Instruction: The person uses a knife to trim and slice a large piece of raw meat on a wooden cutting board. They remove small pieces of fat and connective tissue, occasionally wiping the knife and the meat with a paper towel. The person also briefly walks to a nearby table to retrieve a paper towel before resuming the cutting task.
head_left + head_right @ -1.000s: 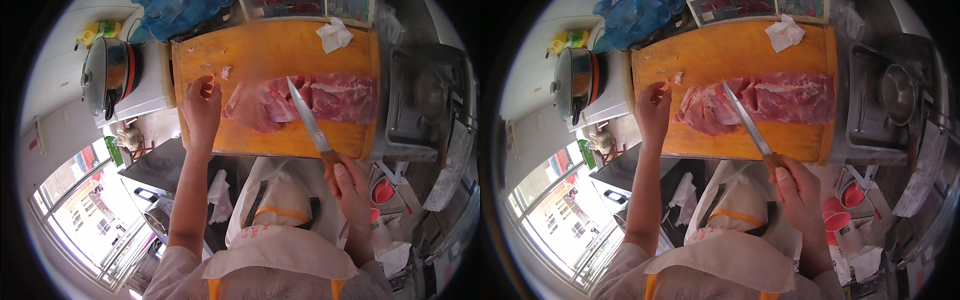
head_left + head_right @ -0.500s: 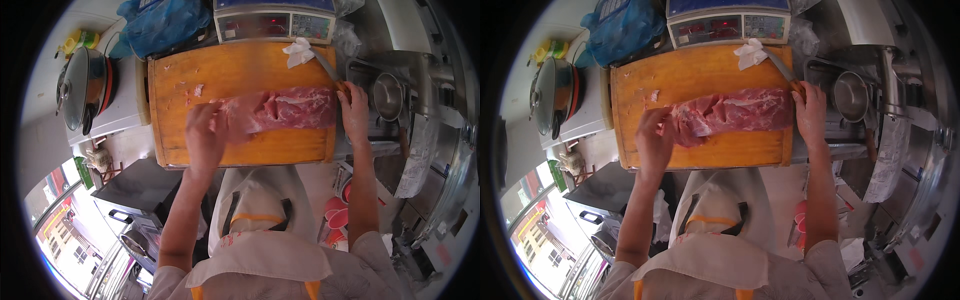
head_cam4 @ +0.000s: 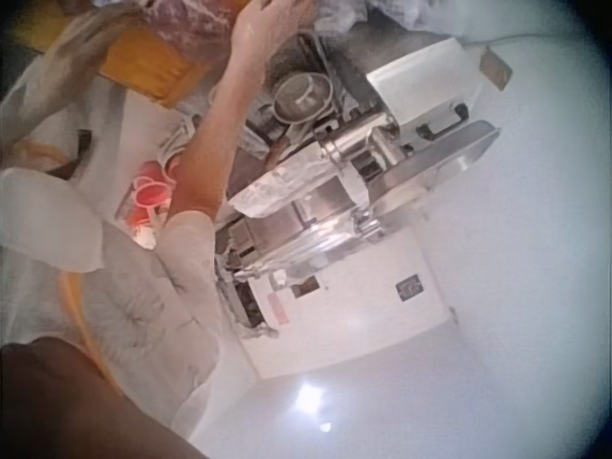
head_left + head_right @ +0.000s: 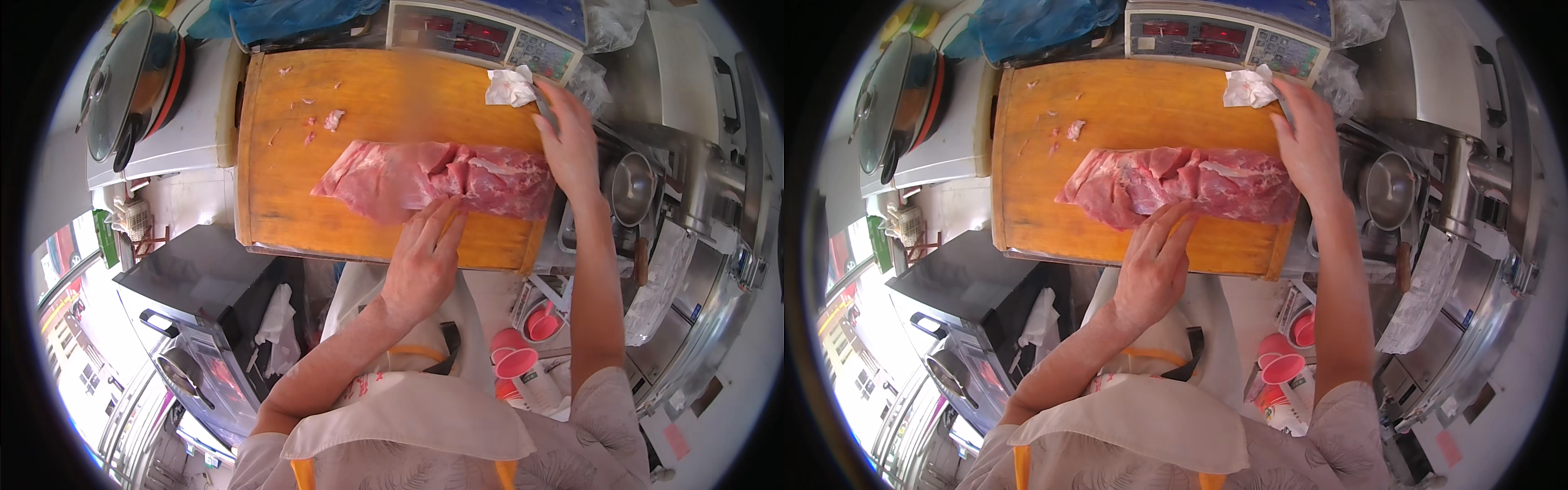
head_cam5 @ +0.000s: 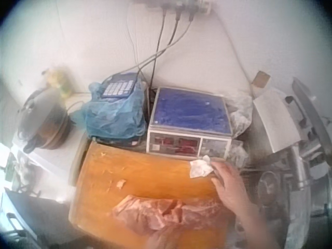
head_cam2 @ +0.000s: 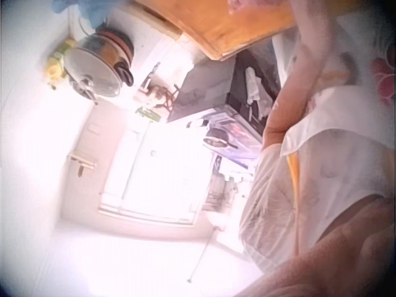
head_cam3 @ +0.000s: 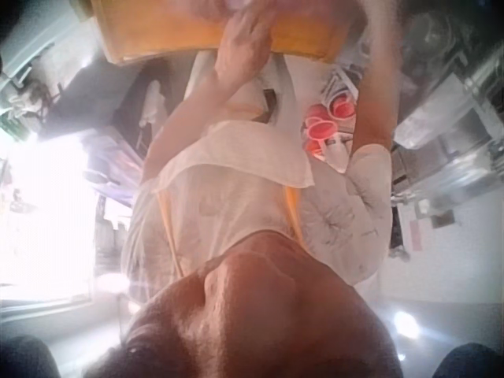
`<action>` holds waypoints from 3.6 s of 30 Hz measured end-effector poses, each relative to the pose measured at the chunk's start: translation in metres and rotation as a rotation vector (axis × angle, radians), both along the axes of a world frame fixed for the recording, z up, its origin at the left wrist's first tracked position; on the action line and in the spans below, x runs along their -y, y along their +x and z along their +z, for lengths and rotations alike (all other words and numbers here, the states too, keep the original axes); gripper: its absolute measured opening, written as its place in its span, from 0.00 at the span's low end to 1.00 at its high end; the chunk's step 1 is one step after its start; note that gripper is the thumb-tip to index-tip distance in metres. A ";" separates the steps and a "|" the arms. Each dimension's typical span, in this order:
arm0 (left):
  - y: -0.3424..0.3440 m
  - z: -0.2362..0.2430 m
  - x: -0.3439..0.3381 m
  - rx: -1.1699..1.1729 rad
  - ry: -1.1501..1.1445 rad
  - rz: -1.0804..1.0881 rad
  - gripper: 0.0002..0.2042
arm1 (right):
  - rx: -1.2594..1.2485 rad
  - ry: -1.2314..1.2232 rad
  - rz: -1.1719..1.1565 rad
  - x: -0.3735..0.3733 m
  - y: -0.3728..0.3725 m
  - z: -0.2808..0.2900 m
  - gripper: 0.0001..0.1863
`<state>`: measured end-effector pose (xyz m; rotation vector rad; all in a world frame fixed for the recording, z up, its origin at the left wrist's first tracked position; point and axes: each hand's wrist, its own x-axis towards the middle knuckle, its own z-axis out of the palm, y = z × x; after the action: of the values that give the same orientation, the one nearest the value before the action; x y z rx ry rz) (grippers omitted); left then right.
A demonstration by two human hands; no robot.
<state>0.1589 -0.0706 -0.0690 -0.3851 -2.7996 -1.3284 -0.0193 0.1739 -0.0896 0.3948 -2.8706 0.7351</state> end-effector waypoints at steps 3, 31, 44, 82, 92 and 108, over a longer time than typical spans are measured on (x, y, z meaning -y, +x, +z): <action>0.006 0.008 0.006 0.025 0.035 0.009 0.24 | -0.021 0.169 0.194 0.005 -0.041 -0.029 0.22; 0.062 0.018 0.121 0.132 0.139 0.415 0.11 | 0.047 -0.031 0.323 0.159 0.056 0.007 0.07; 0.052 0.011 0.125 0.083 0.025 0.358 0.11 | -0.129 0.015 0.229 0.153 0.032 0.016 0.07; -0.094 -0.020 0.169 0.691 0.967 0.436 0.10 | -0.115 -0.101 0.077 0.188 0.114 0.012 0.09; -0.096 -0.024 0.180 0.718 0.948 0.418 0.12 | -0.112 -0.137 0.025 0.178 0.128 0.014 0.08; -0.088 -0.019 0.173 0.601 0.833 0.383 0.11 | -0.088 0.074 0.106 0.181 0.107 0.024 0.16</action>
<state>0.0713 -0.2433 -0.0883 0.6242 -2.1218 -2.5633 0.0874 -0.0068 -0.0655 0.5775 -2.8179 0.6133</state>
